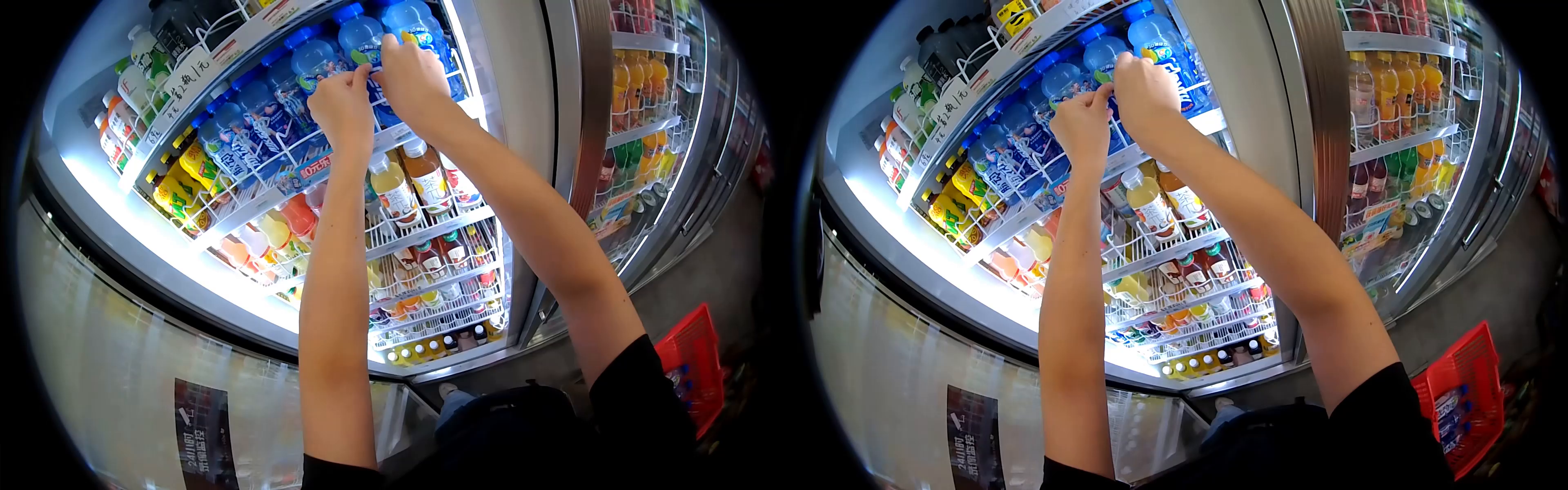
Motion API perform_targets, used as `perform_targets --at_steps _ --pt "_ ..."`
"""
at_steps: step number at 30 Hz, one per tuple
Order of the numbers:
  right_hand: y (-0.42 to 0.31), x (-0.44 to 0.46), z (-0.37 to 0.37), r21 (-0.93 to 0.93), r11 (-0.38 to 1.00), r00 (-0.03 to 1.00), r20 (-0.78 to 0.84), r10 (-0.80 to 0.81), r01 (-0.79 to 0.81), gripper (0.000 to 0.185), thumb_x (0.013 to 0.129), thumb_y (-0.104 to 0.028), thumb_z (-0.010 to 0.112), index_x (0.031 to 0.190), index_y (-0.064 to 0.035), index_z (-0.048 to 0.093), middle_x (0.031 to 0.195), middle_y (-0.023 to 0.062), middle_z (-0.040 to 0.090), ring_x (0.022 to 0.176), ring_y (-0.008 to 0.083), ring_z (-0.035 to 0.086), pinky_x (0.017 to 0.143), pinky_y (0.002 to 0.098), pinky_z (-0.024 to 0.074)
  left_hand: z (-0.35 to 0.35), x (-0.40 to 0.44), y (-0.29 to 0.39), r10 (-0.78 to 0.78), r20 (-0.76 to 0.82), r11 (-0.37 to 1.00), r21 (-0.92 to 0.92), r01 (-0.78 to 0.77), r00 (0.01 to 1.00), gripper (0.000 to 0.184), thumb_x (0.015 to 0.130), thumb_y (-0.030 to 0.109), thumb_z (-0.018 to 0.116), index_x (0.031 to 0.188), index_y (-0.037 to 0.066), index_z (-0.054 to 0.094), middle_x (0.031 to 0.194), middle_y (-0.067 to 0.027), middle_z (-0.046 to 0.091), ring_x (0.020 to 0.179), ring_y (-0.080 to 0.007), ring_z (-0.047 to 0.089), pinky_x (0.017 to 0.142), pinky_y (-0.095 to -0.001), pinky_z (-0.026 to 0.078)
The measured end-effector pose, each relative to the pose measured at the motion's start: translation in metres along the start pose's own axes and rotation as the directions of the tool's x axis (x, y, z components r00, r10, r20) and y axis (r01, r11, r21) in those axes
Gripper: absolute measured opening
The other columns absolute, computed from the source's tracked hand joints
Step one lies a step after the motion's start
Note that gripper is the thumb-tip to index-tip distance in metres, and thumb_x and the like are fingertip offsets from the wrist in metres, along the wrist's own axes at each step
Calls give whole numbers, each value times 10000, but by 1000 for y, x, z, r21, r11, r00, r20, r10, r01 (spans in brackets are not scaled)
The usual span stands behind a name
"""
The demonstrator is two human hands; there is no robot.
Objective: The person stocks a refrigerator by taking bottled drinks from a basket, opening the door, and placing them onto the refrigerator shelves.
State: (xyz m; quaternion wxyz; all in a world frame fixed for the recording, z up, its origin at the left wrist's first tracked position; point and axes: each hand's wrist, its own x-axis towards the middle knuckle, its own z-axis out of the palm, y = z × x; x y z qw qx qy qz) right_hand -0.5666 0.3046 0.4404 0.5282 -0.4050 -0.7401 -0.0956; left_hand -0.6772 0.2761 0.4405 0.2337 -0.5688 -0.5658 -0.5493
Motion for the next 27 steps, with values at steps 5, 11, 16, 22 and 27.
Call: perform_targets --at_steps 5,11,16,22,27 --pt "6 -23 -3 -31 999 999 -16 -44 44 494 835 -33 632 1283 122 493 1053 212 623 852 294 703 683 327 580 -1 -12 5 92 -44 995 49 -90 995 296 914 256 643 803 -5 726 723 -213 640 610 -361 634 583 -399 476" --pt "6 -85 -35 234 972 999 -29 -26 32 604 838 -95 606 1364 137 419 1097 249 596 911 362 676 743 394 571 6 -63 2 74 -126 995 -57 -82 989 302 954 297 617 956 29 756 785 -125 737 657 -233 699 649 -336 532" --pt "19 -150 -75 522 853 997 63 -45 5 504 878 -122 598 1327 78 487 1011 253 628 868 375 662 775 456 530 2 -134 45 -360 77 681 -660 318 930 345 996 266 559 1124 -23 697 999 -103 739 806 -174 688 727 -278 549" --pt "65 -225 -135 704 709 999 34 23 -40 379 910 -99 558 1280 -20 535 941 210 675 767 347 678 701 443 536 0 -233 98 -451 55 711 -582 396 891 373 1027 279 471 1151 -6 675 1067 -87 707 897 -158 645 779 -296 516" --pt "104 -288 -194 736 647 976 89 199 -199 427 906 -59 607 1319 -48 499 744 107 661 585 177 661 553 297 510 4 -300 143 -503 197 631 -581 514 841 360 1045 257 458 1198 -21 629 1055 -81 687 876 -135 596 814 -272 481"
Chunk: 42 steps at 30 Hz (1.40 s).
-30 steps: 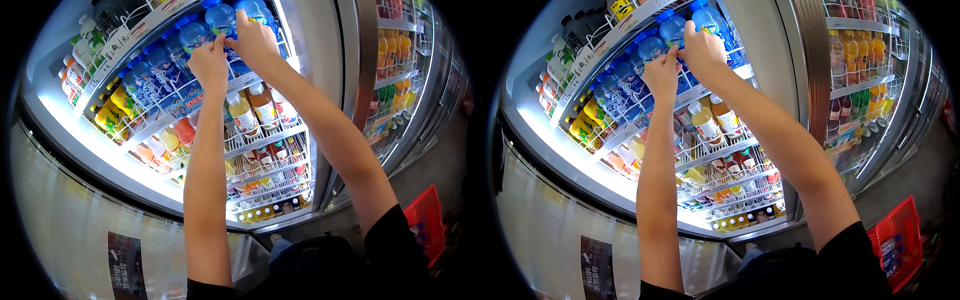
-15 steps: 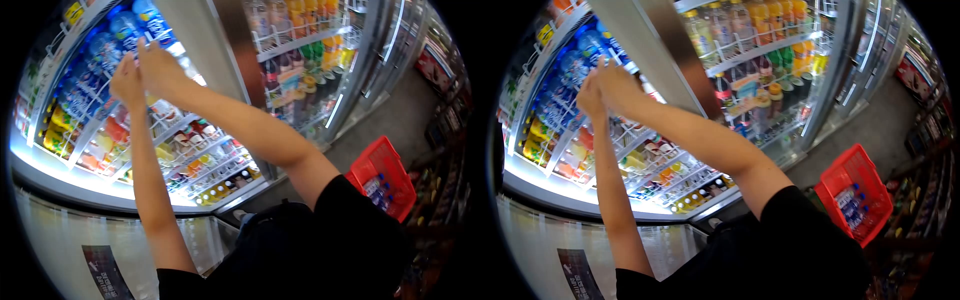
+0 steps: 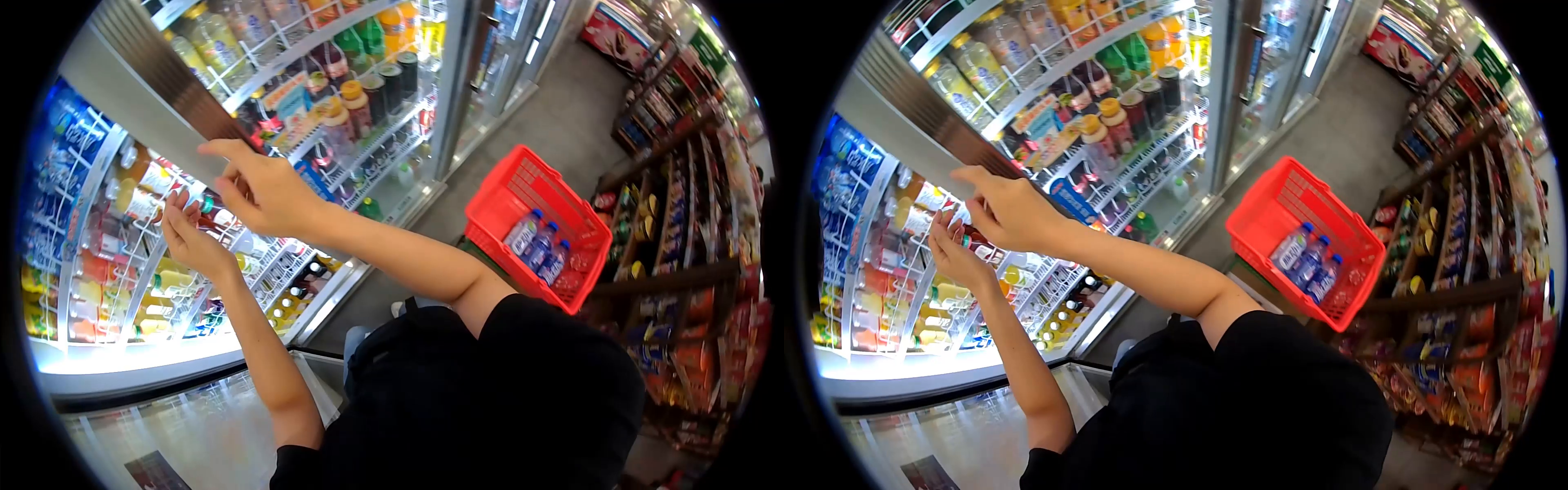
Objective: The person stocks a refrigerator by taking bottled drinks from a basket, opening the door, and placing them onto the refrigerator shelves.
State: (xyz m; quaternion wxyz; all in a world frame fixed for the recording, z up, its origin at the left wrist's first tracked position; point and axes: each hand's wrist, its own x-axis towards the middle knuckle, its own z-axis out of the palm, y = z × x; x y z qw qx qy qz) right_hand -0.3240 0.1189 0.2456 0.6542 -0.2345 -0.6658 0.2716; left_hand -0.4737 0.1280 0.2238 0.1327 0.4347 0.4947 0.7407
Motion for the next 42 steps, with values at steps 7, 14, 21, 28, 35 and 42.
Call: perform_targets --at_steps 7,14,21,28,35,42 --pt "2 -70 -75 5 987 942 -299 153 -159 334 957 -60 545 1287 -46 493 682 64 635 555 140 622 536 284 476 15 -89 -35 -86 264 996 16 84 961 271 1040 152 488 1249 28 608 1097 -94 660 850 -125 607 818 -272 499" --pt "-20 -156 -114 -74 912 866 -354 354 -403 334 993 -39 489 1325 -35 459 788 72 631 605 92 614 548 227 489 -8 -168 -37 -250 411 968 88 235 877 276 1020 140 547 1276 51 594 996 -9 579 808 -79 567 788 -223 494" --pt "-49 -236 -163 -119 844 758 -518 397 -523 281 1022 -118 492 1291 -37 494 805 61 626 603 109 608 521 221 452 -24 -274 -47 -329 526 941 113 319 784 262 961 29 561 1215 56 622 909 8 562 727 -64 518 636 -223 427" --pt "-94 -284 -269 -157 803 616 -729 298 -574 251 1019 -105 476 1257 -32 513 829 46 631 645 87 613 522 206 435 37 -325 6 -262 746 920 1 392 613 257 938 10 580 1190 35 625 890 -4 593 734 -63 553 652 -226 458" --pt "-83 -334 -375 -100 726 450 -839 305 -680 232 1006 -133 496 1216 -58 558 863 45 657 693 101 637 558 227 476 101 -370 12 -233 830 908 -2 420 506 243 934 -18 555 1167 21 612 845 19 550 657 -28 488 566 -199 373" --pt "-58 -360 -452 34 629 317 -842 436 -776 276 951 -145 535 1206 -52 584 890 59 672 702 112 644 546 252 501 187 -425 5 -141 895 915 -45 400 423 235 941 -1 560 1169 20 613 818 27 562 641 -18 477 570 -197 397"
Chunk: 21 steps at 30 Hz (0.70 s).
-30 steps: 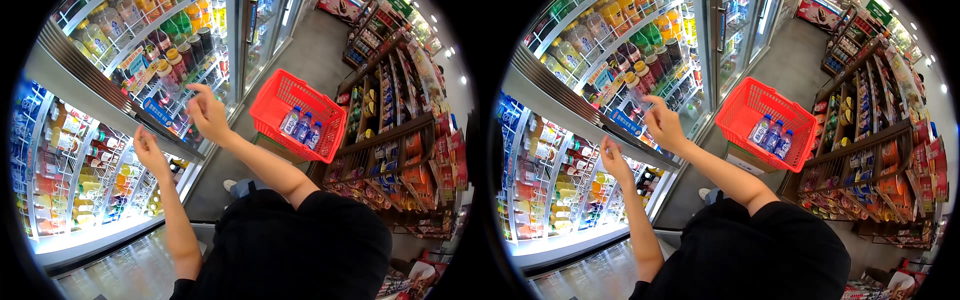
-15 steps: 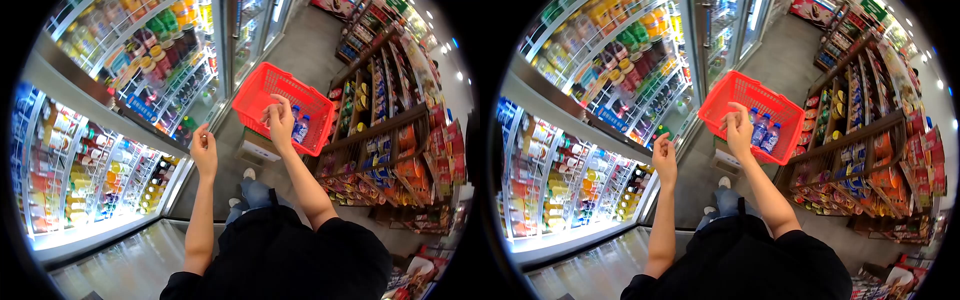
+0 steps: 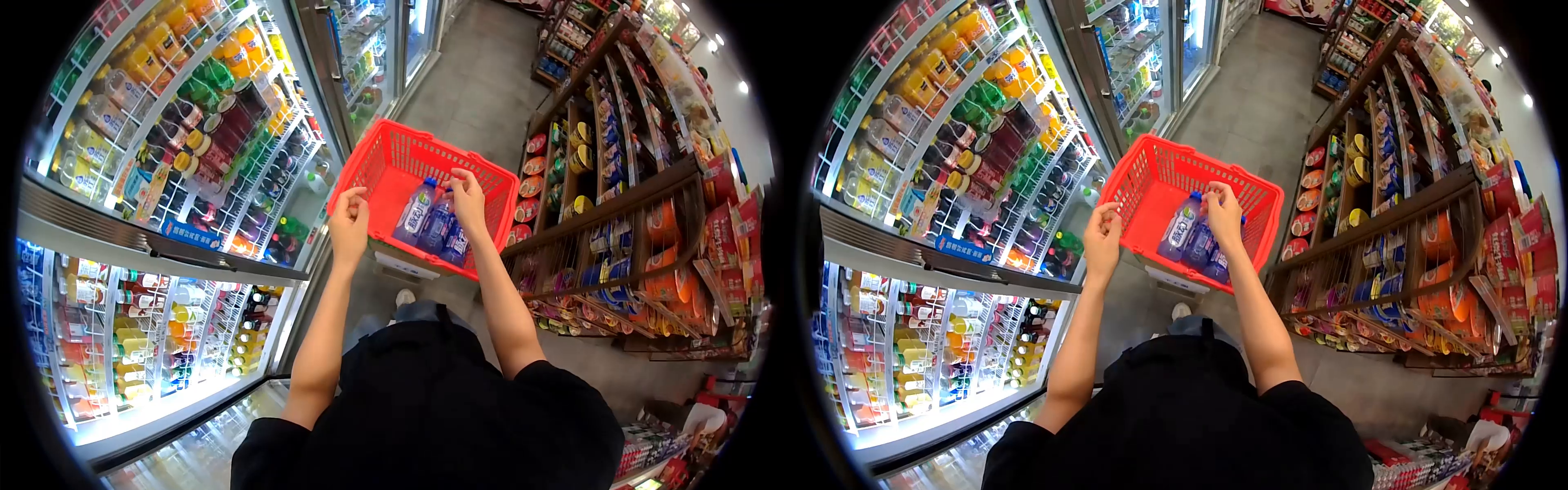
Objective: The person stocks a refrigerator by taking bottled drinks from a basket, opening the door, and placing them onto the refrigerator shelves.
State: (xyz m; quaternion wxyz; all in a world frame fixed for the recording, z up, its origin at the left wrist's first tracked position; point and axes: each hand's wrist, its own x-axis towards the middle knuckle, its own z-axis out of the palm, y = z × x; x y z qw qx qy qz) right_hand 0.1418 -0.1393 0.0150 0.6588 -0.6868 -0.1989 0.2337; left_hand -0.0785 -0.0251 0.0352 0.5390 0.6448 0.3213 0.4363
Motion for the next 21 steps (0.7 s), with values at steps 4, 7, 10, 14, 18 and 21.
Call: perform_targets --at_steps 4,7,10,14,18,21 --pt "37 10 -9 -80 986 989 38 146 -143 311 953 -166 543 1239 -45 569 920 67 674 706 123 656 514 252 494 22 4 -35 -95 108 995 32 93 990 217 940 23 555 1148 25 616 823 17 571 635 -22 485 562 -198 393" --pt "41 23 -16 -201 955 967 87 241 -220 402 950 -195 540 1316 -29 532 976 100 681 695 158 693 469 255 477 37 10 -52 -213 159 976 74 203 964 240 923 49 583 1160 42 622 814 17 575 646 -39 501 586 -215 416" --pt "50 33 -20 -257 929 951 82 297 -268 430 955 -208 531 1341 -20 517 998 110 687 695 167 699 453 261 466 51 28 -71 -299 233 951 148 270 925 285 909 90 617 1188 35 619 853 -29 640 700 -90 580 644 -258 469" --pt "74 53 -12 -306 892 914 128 386 -334 412 969 -222 509 1322 -11 542 1019 116 689 651 176 702 433 271 453 74 55 -98 -427 362 882 368 293 829 378 878 173 675 1211 7 606 947 -118 710 831 -186 679 744 -323 522" --pt "90 72 6 -402 822 866 122 485 -403 418 982 -209 469 1343 -7 529 968 117 691 626 193 710 456 268 489 102 76 -153 -514 473 749 654 106 715 593 758 289 798 1232 -9 602 1007 -206 719 959 -280 709 824 -383 542" --pt "116 81 13 -421 799 847 119 519 -430 459 991 -185 441 1417 -15 465 963 142 705 622 199 715 461 277 515 118 90 -150 -722 485 583 811 55 494 547 650 339 851 1065 13 709 957 -209 722 901 -277 715 772 -401 556"
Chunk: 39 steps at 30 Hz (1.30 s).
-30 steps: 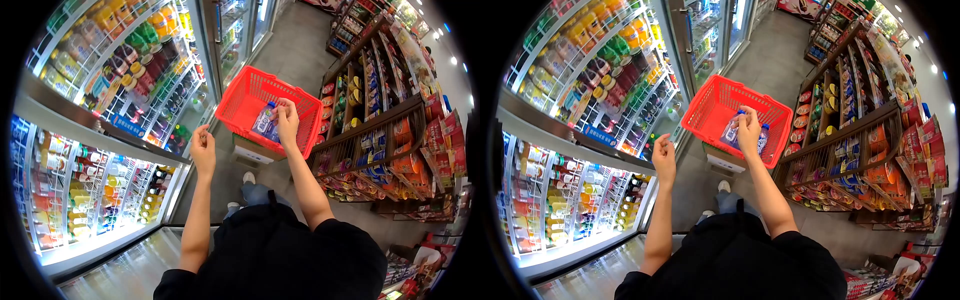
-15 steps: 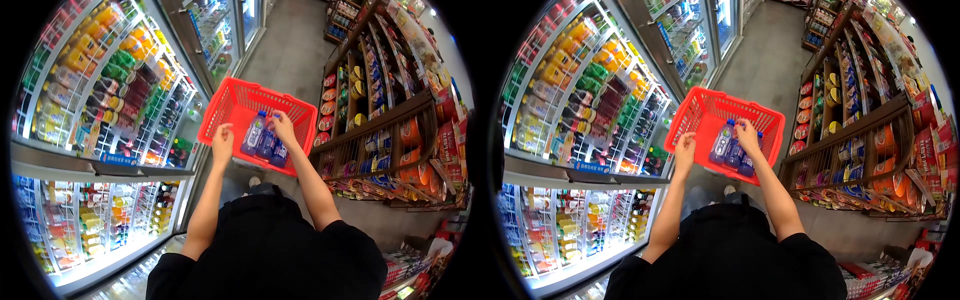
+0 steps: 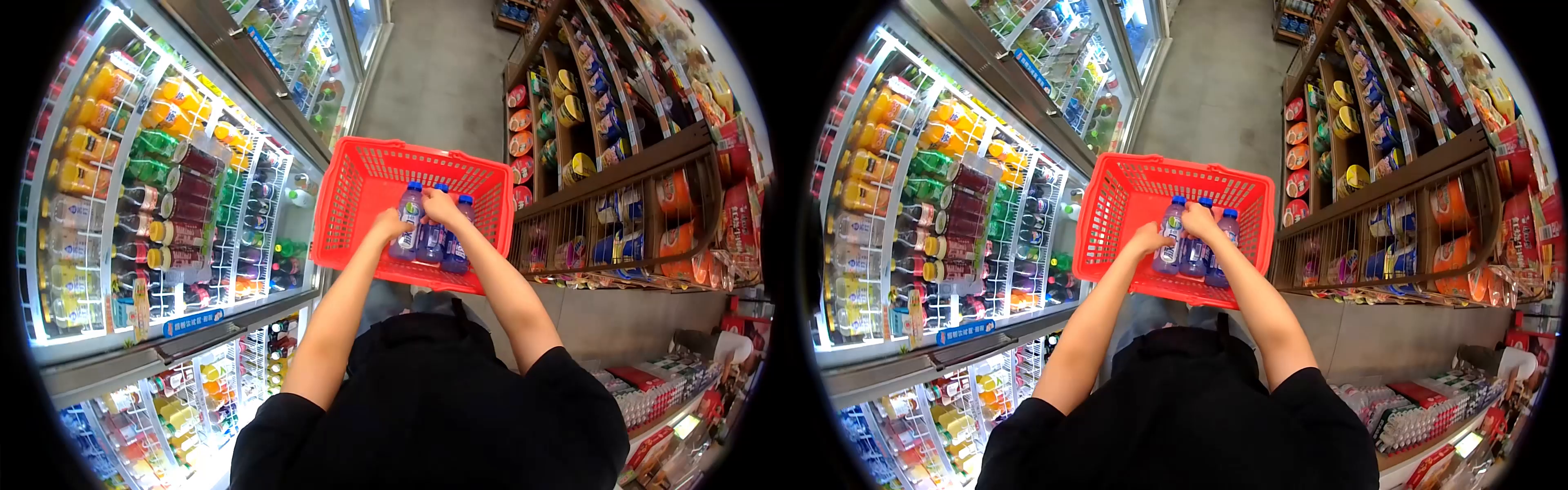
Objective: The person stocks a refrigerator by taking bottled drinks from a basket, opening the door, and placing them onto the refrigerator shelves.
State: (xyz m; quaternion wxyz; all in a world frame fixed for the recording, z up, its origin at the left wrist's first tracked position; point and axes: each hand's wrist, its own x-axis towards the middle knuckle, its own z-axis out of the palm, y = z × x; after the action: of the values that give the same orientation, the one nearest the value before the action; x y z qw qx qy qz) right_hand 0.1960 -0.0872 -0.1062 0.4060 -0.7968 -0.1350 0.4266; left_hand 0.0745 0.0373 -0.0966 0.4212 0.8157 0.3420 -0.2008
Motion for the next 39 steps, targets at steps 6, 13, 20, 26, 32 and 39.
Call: perform_targets --at_steps 6,13,20,26,32,39 --pt "12 15 10 -145 989 997 71 12 -2 501 991 -163 446 1463 -3 398 828 190 711 594 235 717 485 328 562 47 62 -56 138 166 987 -110 -121 976 513 641 363 842 1041 63 725 975 -137 736 904 -236 711 787 -389 556" --pt "27 24 17 -238 968 997 -12 -82 77 413 839 -11 472 1229 32 599 706 185 701 577 243 713 535 353 576 39 59 -49 -20 389 947 -288 142 921 513 682 224 889 1124 85 671 994 -66 718 883 -182 698 744 -381 567" --pt "15 6 15 -38 999 987 156 -26 33 586 925 -31 449 1506 -88 387 1149 152 682 688 178 723 490 280 522 58 91 -71 -124 313 972 -152 179 942 1139 526 397 942 1369 -139 393 1214 -254 617 1019 -304 668 735 -418 579" --pt "16 -9 9 59 998 969 247 -27 13 577 973 -180 554 1515 -105 374 974 56 656 769 136 689 572 261 532 11 40 -31 -164 347 962 -152 228 923 506 714 325 817 1144 113 654 930 -88 708 746 -239 696 624 -437 562" --pt "4 -28 7 159 987 959 278 -44 -1 553 996 -471 538 1333 -32 555 1035 52 666 918 146 633 762 310 542 -22 -9 -7 -26 219 857 -498 134 975 540 694 326 822 1105 13 662 925 -116 714 834 -237 713 689 -412 569" --pt "-52 -70 8 240 919 908 208 -363 312 485 962 -402 628 1259 -20 599 1057 43 665 908 101 582 750 249 464 -55 -107 35 123 -398 897 -348 -274 909 604 695 386 795 1109 -29 650 952 -175 723 904 -296 715 802 -385 551"
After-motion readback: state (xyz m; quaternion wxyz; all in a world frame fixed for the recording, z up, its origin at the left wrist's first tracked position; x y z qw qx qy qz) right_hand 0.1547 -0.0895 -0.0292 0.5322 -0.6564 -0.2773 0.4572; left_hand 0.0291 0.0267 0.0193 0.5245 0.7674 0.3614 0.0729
